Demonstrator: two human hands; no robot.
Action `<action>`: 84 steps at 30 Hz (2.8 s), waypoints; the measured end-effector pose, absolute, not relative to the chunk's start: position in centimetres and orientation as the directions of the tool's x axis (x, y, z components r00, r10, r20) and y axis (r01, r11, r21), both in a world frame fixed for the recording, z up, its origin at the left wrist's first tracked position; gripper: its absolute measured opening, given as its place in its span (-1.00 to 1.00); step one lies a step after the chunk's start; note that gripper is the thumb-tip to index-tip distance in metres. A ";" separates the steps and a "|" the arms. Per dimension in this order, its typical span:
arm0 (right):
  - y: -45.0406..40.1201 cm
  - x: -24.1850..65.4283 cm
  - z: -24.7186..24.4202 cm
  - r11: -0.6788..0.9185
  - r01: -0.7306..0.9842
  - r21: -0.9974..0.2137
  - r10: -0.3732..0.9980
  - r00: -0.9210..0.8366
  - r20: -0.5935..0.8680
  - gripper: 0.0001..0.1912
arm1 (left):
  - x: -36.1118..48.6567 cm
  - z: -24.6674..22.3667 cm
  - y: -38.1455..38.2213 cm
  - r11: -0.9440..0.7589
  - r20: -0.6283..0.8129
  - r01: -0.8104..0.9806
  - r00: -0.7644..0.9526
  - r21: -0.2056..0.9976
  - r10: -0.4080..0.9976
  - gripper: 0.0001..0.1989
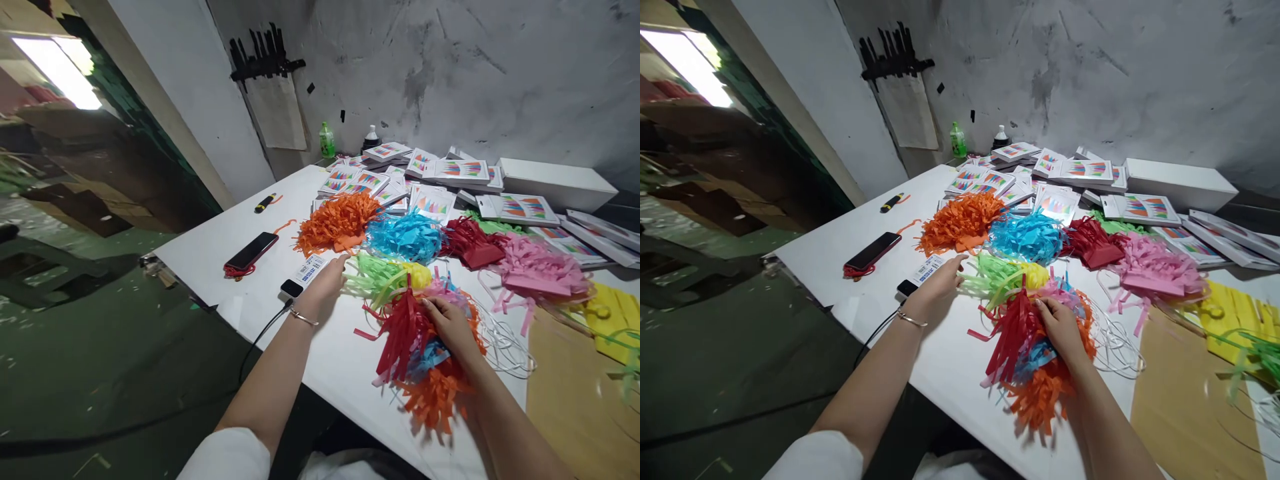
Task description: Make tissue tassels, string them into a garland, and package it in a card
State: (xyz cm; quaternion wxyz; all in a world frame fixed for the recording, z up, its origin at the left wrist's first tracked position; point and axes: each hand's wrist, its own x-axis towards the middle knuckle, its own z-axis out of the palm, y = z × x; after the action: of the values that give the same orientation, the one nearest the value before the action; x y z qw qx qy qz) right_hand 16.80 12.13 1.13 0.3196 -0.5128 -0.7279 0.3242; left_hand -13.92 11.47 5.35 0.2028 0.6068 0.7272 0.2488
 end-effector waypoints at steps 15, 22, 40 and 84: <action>5.5 14.6 10.2 0.744 0.495 -0.449 0.651 -0.382 0.656 -0.81 | -9.1 11.6 3.5 -0.281 0.280 0.412 0.064 0.867 0.958 -0.82; 3.7 15.1 9.0 0.673 0.448 -0.589 0.740 -0.414 0.531 -0.80 | -3.3 10.6 3.6 -0.347 0.345 0.284 0.058 0.894 0.937 -0.85; -1.0 23.5 7.4 0.487 0.571 -0.661 0.867 -0.227 0.443 -0.77 | 5.5 7.2 1.7 0.159 -0.119 -0.256 0.162 0.954 0.980 -0.66; -2.0 27.5 9.3 0.690 0.658 -0.303 0.676 -0.435 0.595 -0.88 | 6.9 6.3 -1.4 0.259 -0.142 -0.261 0.396 0.930 0.907 -0.65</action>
State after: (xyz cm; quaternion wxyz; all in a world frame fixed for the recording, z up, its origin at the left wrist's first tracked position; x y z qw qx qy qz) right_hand 27.48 -2.01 9.27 0.3572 -0.3938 -0.8468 0.0129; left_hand 6.88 -1.44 6.27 0.7062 0.4463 0.3619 0.4137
